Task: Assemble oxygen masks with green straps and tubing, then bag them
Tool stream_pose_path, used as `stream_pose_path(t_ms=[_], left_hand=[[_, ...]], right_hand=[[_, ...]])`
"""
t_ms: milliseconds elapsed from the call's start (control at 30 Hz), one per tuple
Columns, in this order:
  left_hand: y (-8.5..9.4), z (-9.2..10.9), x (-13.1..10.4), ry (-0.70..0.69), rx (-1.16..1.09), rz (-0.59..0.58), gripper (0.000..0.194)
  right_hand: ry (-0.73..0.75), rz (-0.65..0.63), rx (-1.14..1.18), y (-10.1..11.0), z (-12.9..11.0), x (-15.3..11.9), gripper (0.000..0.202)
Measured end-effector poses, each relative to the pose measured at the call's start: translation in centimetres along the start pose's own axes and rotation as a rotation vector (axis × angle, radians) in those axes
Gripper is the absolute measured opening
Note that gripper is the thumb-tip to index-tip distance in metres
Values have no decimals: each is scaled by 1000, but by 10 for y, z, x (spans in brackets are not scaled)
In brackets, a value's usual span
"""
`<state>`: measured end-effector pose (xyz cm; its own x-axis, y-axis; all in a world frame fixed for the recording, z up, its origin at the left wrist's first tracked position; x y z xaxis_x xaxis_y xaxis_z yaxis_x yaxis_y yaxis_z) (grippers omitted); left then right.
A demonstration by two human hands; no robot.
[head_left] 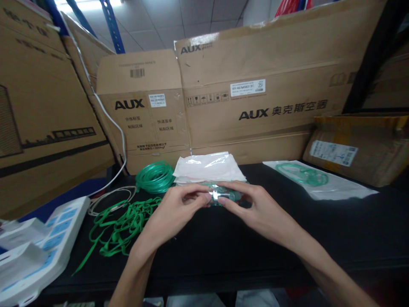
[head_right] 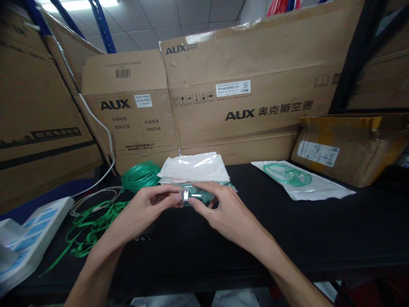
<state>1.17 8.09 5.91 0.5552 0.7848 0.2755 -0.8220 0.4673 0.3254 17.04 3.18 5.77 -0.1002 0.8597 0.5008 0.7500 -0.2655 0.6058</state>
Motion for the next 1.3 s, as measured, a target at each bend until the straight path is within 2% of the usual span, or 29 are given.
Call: stream_pose_path(t_ms=[267, 500, 600, 800, 967, 1133, 1300], left_hand=[[-4, -1, 0, -54, 27, -5, 22], [-7, -2, 3, -43, 9, -13, 20], [-8, -4, 2, -14, -13, -13, 22], [-15, -5, -1, 42, -28, -117, 27], [-16, -6, -1, 95, -45, -144, 25], [-18, -8, -2, 153, -64, -172, 29], [-19, -9, -3, 154, -29, -176, 36]], right_hand=[[-42, -24, 13, 1, -1, 1, 26], [-38, -36, 35, -3, -1, 1, 16], [-7, -54, 77, -5, -3, 1, 17], [5, -113, 182, -5, -6, 2, 24], [21, -149, 206, -5, -6, -1, 29], [22, -142, 201, -3, -7, -2, 30], [4, -122, 225, -7, -6, -1, 28]])
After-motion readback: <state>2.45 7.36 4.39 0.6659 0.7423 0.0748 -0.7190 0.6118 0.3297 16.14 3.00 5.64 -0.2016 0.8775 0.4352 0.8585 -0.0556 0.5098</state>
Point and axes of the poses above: each hand's wrist, its own x-axis towards the middle knuckle, its own y-axis out of the back of the hand, z = x × y, the point moved 7 cm from there along x, towards the middle knuckle, and after that the axes turned 8 degrees about -x, right-handed, at the moved point
